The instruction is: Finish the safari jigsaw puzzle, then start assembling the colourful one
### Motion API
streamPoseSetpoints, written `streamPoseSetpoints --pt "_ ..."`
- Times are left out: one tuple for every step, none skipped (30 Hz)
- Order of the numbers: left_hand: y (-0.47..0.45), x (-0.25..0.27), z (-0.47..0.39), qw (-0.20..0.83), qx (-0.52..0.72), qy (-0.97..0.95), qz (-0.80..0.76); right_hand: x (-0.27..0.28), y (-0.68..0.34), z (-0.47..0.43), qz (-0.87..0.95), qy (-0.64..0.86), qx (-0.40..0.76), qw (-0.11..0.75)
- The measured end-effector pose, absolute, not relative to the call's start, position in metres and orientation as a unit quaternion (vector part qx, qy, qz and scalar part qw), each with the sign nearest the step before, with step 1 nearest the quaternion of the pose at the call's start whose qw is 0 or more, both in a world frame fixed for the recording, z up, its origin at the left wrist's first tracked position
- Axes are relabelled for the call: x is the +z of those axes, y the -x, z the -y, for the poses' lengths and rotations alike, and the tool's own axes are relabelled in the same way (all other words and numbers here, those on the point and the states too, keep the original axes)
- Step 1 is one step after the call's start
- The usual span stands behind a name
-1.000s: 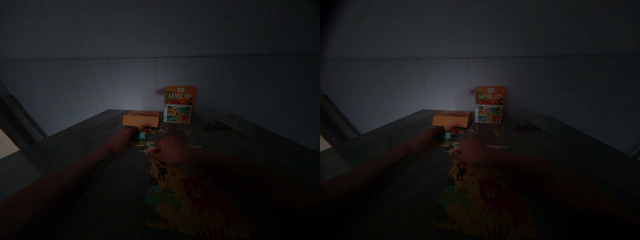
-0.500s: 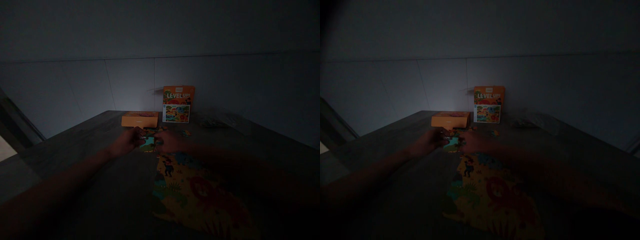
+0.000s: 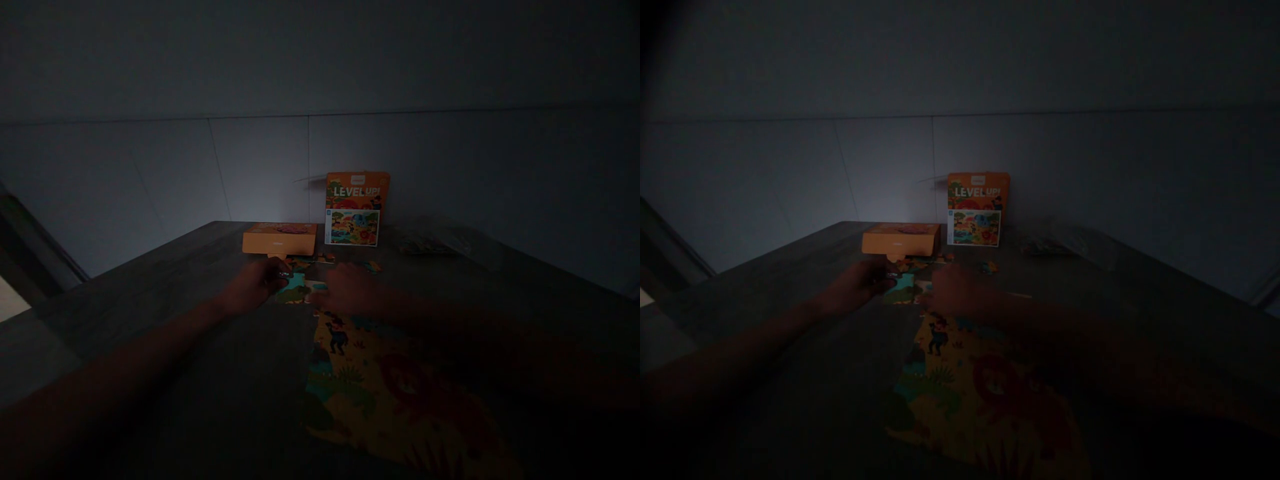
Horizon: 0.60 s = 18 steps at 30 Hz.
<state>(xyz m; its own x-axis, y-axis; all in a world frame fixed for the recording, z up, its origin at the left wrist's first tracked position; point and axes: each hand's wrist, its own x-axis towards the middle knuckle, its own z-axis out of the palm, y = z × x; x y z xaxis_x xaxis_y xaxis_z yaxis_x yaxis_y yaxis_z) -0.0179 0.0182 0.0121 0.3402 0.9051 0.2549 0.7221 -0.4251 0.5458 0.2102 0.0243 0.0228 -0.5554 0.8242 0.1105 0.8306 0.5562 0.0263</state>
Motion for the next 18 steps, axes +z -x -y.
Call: streamPoseSetpoints --pt "0.018 0.013 -0.018 0.165 0.267 -0.801 -0.511 0.027 -0.211 -0.019 0.881 0.471 -0.048 0.016" --pt "0.017 0.013 -0.018 0.160 0.266 -0.801 -0.512 0.030 -0.212 -0.016 0.881 0.471 -0.052 -0.001" --pt "0.017 0.014 -0.018 0.155 0.266 -0.801 -0.513 0.032 -0.213 -0.013 0.881 0.470 -0.053 -0.010" --pt "0.017 0.014 -0.018 0.150 0.268 -0.801 -0.513 0.033 -0.213 -0.012 0.882 0.469 -0.051 -0.015" --pt "0.016 0.015 -0.018 0.145 0.269 -0.802 -0.513 0.034 -0.212 -0.012 0.882 0.469 -0.049 -0.020" --pt "0.016 0.015 -0.018 0.143 0.269 -0.802 -0.513 0.034 -0.212 -0.014 0.882 0.469 -0.048 -0.026" --pt "0.016 0.015 -0.019 0.142 0.269 -0.803 -0.513 0.034 -0.211 -0.016 0.883 0.467 -0.048 -0.028" --pt "0.016 0.015 -0.019 0.142 0.268 -0.803 -0.513 0.034 -0.211 -0.019 0.885 0.463 -0.048 -0.028" --pt "0.016 0.014 -0.019 0.144 0.269 -0.802 -0.513 0.034 -0.210 -0.022 0.887 0.458 -0.048 -0.026" --pt "0.017 0.014 -0.019 0.146 0.268 -0.802 -0.513 0.034 -0.210 -0.024 0.889 0.455 -0.044 -0.023" --pt "0.017 0.013 -0.019 0.149 0.268 -0.802 -0.512 0.035 -0.210 -0.026 0.890 0.453 -0.038 -0.020" --pt "0.018 0.012 -0.020 0.152 0.268 -0.802 -0.511 0.036 -0.210 -0.028 0.892 0.450 -0.031 -0.019" --pt "0.018 0.012 -0.020 0.156 0.267 -0.803 -0.510 0.037 -0.210 -0.029 0.894 0.446 -0.024 -0.019" --pt "0.019 0.011 -0.020 0.160 0.265 -0.804 -0.508 0.038 -0.210 -0.029 0.897 0.442 -0.019 -0.019" --pt "0.020 0.010 -0.020 0.165 0.262 -0.805 -0.506 0.039 -0.210 -0.030 0.901 0.434 -0.015 -0.017" --pt "0.020 0.010 -0.020 0.170 0.259 -0.806 -0.504 0.040 -0.210 -0.030 0.906 0.424 -0.013 -0.013" --pt "0.021 0.010 -0.020 0.176 0.256 -0.807 -0.501 0.040 -0.210 -0.030 0.910 0.413 -0.010 -0.010" --pt "0.021 0.010 -0.020 0.182 0.254 -0.807 -0.501 0.041 -0.211 -0.030 0.915 0.402 -0.008 -0.006"
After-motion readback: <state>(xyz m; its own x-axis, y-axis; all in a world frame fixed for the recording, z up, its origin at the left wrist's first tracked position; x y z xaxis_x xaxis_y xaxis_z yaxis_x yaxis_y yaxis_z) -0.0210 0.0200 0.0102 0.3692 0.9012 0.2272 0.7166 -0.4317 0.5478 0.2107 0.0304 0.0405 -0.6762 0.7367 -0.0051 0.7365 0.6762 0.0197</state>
